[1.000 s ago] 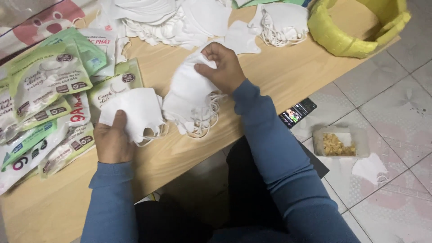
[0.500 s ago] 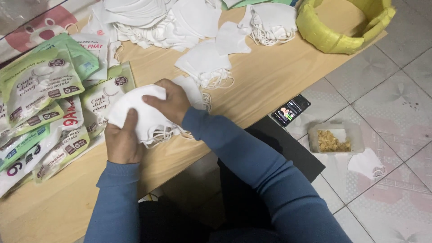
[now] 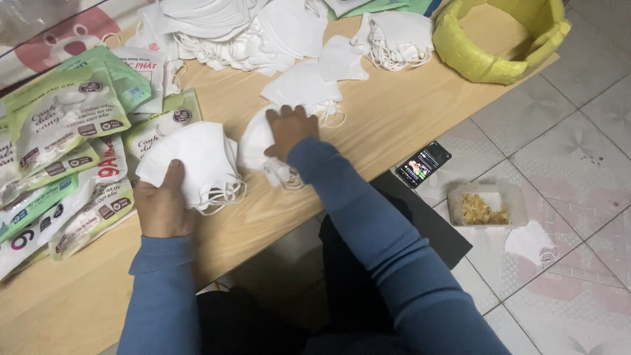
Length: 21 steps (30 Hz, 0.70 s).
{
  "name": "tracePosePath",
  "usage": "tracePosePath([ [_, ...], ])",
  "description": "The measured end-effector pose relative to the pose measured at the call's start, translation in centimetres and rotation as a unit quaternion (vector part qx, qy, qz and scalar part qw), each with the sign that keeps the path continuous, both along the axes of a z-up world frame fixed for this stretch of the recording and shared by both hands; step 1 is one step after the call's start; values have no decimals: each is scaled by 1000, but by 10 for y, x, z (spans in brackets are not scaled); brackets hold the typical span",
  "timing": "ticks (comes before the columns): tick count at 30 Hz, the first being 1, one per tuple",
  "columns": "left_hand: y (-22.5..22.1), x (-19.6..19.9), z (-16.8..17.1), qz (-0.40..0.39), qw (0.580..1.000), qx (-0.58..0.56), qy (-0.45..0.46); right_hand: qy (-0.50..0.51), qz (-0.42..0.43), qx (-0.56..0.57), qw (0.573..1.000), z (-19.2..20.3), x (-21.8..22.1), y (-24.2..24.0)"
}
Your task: The person is sorting and arranging white face masks on a wooden table, stacking them neatly for packaging.
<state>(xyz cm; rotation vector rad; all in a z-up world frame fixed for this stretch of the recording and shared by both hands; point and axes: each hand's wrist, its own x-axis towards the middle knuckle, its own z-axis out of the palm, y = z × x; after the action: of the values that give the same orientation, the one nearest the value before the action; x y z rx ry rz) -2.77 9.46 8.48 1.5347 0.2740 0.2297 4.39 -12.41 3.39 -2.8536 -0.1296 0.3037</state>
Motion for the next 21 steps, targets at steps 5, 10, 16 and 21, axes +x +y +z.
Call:
tracePosePath([
  [5, -6, -4, 5, -1, 1000, -29, 3, 11, -43, 6, 999, 8, 7, -24],
  [10, -6, -6, 1, -35, 999, -27, 32, 7, -70, 6, 998, 19, 3, -29],
  [16, -8, -10, -2, -49, 997, 39, 48, -69, -96, 38, 992, 19, 2, -25],
  [21, -4, -12, 0, -38, 988, 144, -38, -105, -99, 180, 973, 4, 9, -34],
])
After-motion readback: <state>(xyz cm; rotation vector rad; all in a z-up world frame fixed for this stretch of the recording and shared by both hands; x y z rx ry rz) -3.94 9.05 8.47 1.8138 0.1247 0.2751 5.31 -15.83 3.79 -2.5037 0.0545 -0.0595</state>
